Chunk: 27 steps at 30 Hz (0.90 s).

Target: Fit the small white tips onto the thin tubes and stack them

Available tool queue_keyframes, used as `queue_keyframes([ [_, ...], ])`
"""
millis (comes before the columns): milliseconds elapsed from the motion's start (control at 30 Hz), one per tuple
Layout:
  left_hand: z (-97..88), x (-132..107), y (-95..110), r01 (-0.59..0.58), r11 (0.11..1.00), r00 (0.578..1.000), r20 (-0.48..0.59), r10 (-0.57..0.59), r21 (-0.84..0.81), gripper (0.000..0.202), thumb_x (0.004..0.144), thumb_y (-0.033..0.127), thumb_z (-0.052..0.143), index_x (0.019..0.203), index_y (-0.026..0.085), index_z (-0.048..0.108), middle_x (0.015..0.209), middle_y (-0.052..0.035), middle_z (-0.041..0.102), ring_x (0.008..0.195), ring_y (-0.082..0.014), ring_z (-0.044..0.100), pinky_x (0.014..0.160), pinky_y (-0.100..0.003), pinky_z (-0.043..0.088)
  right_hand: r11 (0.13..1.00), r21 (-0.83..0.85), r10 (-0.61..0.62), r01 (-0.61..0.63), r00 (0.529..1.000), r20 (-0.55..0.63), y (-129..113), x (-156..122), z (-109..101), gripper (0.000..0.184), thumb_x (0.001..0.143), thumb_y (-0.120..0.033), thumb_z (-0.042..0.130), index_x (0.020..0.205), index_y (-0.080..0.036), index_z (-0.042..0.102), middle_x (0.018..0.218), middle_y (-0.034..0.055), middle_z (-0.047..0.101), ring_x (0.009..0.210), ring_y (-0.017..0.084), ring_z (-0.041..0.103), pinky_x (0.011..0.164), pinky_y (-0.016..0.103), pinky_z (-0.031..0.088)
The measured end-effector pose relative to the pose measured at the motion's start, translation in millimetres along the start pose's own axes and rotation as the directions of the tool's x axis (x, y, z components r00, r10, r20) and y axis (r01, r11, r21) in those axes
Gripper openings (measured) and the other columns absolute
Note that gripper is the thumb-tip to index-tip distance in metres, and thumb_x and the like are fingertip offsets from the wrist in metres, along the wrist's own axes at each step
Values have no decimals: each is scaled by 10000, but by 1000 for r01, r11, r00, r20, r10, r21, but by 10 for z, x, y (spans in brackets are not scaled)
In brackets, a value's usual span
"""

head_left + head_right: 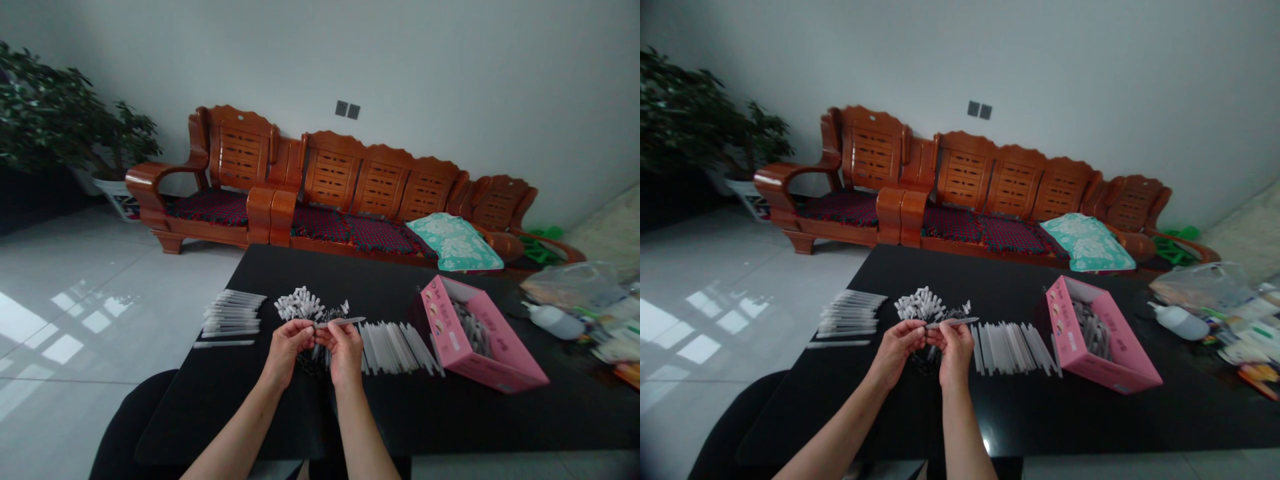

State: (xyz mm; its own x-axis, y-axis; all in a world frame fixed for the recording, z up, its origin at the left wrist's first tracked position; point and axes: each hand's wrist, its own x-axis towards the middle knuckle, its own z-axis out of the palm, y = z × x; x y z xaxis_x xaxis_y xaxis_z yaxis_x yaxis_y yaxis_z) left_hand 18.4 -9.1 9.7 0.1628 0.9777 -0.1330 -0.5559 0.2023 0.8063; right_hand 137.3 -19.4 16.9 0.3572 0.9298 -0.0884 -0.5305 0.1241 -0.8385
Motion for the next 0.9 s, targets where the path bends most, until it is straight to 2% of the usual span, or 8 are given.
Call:
queue_keyframes([
  [233, 15, 72, 5, -58, 993, 997, -40, 62, 106, 285, 691, 323, 753, 857, 94, 718, 689, -38, 671, 574, -98, 599, 585, -210, 509, 1000, -15, -28, 28, 999, -24, 14, 23, 27, 260, 682, -267, 763, 817, -145, 577, 655, 48, 723, 533, 181, 693, 519, 261, 576],
  [367, 4, 75, -14, -82, 988, 992, -80, 93, 129, 279, 665, 297, 770, 848, 97, 704, 686, -37, 673, 566, -105, 598, 579, -219, 506, 1000, -15, -18, 17, 999, -32, 43, 20, 22, 266, 682, -268, 764, 824, -141, 579, 653, 52, 722, 533, 180, 693, 520, 259, 575],
  [600, -3, 66, 15, -170, 972, 981, -62, 182, 162, 371, 604, 232, 808, 935, 118, 686, 852, -69, 699, 804, -164, 645, 722, -242, 519, 1000, -18, -6, 5, 999, -54, 71, 33, 12, 293, 672, -290, 775, 818, -137, 573, 650, 60, 722, 535, 191, 694, 506, 271, 575],
  [667, -17, 84, 15, -167, 967, 982, -54, 181, 194, 355, 653, 298, 779, 946, 125, 678, 843, -60, 690, 764, -153, 638, 674, -232, 519, 1000, -16, 0, -1, 998, -63, 68, 33, 14, 301, 663, -293, 780, 814, -138, 571, 647, 60, 722, 539, 195, 696, 505, 272, 575],
  [767, -55, 123, -10, -127, 935, 988, -45, 150, 330, 333, 771, 449, 644, 812, 119, 671, 669, -23, 636, 537, -99, 557, 467, -183, 435, 1000, -25, 0, -2, 998, -65, 62, 28, 20, 311, 654, -297, 786, 814, -140, 571, 644, 58, 722, 537, 195, 696, 495, 261, 571],
  [833, -78, 138, -31, -96, 902, 992, -36, 122, 420, 388, 790, 490, 601, 680, 119, 634, 542, 6, 567, 429, -71, 467, 387, -164, 345, 999, -39, -2, 0, 998, -63, 63, 23, 21, 310, 659, -298, 784, 818, -138, 572, 640, 57, 721, 532, 191, 694, 487, 252, 566],
  [900, -90, 139, -40, -84, 885, 994, -24, 107, 457, 384, 775, 480, 620, 630, 125, 605, 487, 23, 528, 399, -61, 428, 374, -159, 311, 999, -47, -2, -1, 998, -62, 69, 20, 16, 306, 664, -296, 781, 822, -137, 572, 633, 54, 717, 528, 189, 693, 483, 250, 563],
])
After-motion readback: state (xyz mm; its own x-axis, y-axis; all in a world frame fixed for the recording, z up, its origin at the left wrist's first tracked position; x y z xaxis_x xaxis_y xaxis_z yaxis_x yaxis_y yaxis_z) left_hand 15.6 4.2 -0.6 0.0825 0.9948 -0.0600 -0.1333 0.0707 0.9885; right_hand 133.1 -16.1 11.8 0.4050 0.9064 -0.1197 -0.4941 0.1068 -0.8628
